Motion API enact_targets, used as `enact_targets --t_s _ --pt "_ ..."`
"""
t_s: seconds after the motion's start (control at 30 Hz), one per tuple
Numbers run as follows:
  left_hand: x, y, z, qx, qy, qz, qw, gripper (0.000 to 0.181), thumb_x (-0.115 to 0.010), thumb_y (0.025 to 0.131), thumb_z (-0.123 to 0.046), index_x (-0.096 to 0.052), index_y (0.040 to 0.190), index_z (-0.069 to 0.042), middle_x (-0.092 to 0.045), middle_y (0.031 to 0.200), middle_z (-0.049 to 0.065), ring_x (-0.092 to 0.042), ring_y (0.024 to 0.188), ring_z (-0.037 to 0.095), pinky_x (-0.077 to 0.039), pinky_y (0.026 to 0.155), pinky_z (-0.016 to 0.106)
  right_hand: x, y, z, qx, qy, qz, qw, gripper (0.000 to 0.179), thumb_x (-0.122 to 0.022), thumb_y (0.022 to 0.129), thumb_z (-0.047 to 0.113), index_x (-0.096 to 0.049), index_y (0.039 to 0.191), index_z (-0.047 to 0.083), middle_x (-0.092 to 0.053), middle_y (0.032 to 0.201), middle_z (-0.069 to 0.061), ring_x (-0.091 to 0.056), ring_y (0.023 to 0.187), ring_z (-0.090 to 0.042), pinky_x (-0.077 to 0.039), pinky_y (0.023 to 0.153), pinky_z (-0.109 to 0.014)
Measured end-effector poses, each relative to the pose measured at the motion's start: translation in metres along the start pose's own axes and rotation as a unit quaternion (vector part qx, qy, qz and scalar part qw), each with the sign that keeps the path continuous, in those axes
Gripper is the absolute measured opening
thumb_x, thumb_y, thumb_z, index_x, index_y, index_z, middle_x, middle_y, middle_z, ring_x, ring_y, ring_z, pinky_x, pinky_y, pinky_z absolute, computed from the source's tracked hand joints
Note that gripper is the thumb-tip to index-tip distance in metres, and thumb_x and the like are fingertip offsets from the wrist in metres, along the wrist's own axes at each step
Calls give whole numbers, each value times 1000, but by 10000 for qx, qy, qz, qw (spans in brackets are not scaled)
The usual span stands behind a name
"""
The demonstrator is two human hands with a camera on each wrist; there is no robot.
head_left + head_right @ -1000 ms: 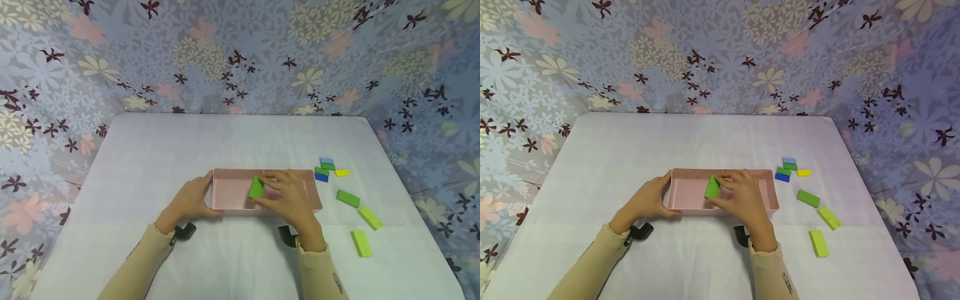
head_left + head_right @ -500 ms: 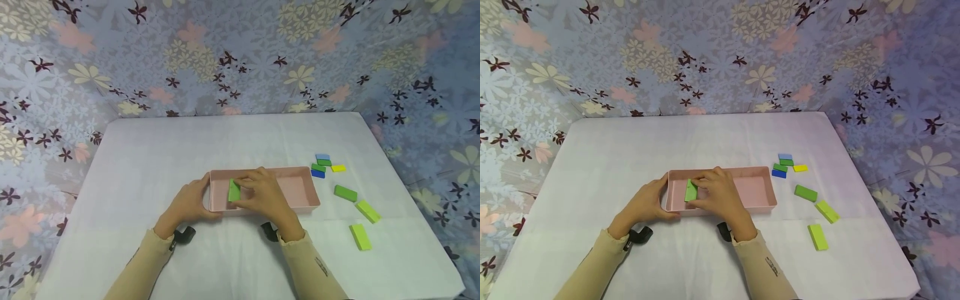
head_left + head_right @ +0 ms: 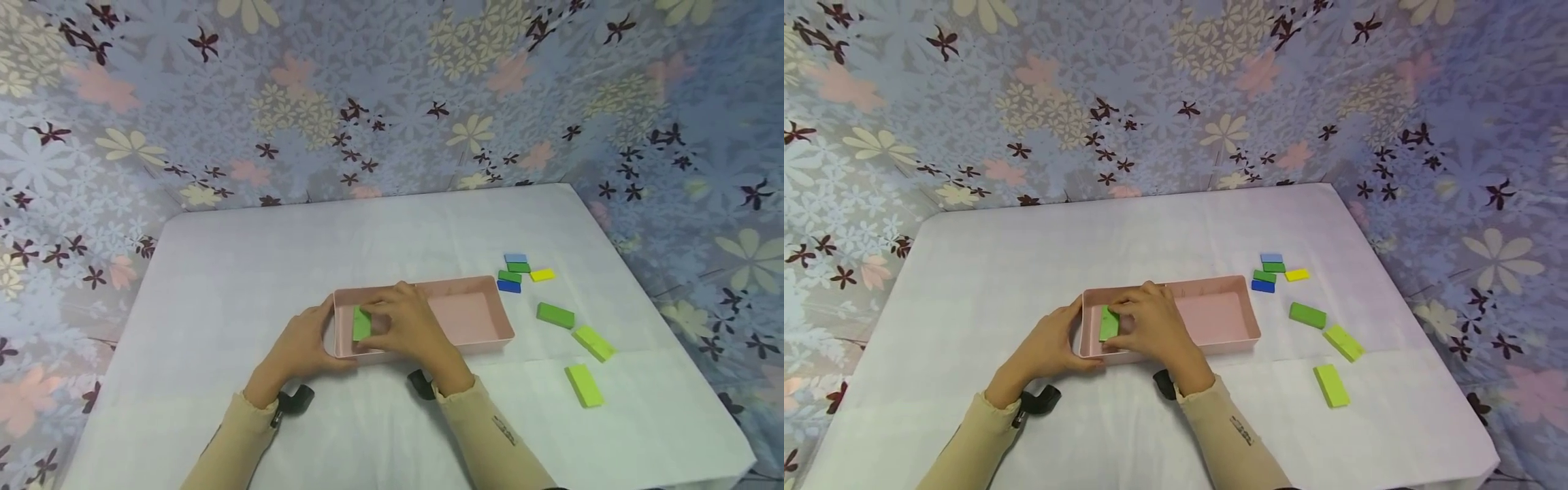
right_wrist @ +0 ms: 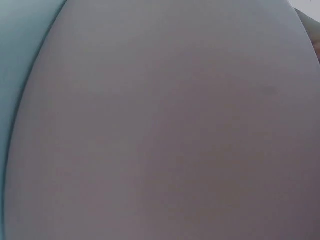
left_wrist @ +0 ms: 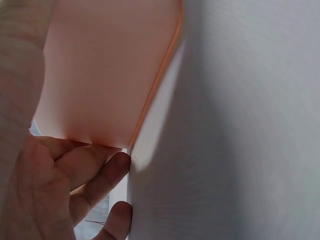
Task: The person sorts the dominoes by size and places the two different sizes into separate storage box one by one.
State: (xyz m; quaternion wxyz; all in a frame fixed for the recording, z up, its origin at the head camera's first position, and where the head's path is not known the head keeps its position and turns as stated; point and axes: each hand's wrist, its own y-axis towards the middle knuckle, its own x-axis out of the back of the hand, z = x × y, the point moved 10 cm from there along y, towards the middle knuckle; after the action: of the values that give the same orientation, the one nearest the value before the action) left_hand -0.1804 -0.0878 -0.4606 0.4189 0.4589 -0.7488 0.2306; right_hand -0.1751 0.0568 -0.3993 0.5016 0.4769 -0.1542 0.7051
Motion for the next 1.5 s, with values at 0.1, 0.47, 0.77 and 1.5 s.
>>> enact_targets --t_s 0.1,0.47,0.77,1.5 --pt "-2 -4 4 86 18 18 10000 132 -83 61 -72 -24 160 -7 -62 134 16 -62 117 32 -54 96 49 -8 2 5 33 -10 176 9998 68 -91 64 52 -76 120 18 -70 124 8 -56 113 -16 -41 102 -44" --pt "-2 -3 1 68 53 67 9999 132 -83 63 -70 -21 160 -4 -59 140 17 -59 122 34 -51 99 53 -17 9 7 15 -340 319 9989 62 -92 63 52 -78 116 23 -71 119 12 -53 99 -11 -37 90 -37" --pt "-7 -5 5 144 146 199 9996 134 -80 64 -74 -21 159 2 -55 144 20 -55 129 38 -46 104 58 -26 12 12 31 -411 488 9980 62 -90 64 55 -77 117 24 -71 120 13 -53 101 -11 -37 90 -37" --pt "-2 -4 1 109 81 167 9998 133 -82 65 -71 -20 159 2 -57 141 22 -55 126 38 -47 102 58 -42 22 11 -261 -388 946 9944 27 -93 64 49 -77 77 32 -70 110 16 -52 100 -12 -39 94 -39"
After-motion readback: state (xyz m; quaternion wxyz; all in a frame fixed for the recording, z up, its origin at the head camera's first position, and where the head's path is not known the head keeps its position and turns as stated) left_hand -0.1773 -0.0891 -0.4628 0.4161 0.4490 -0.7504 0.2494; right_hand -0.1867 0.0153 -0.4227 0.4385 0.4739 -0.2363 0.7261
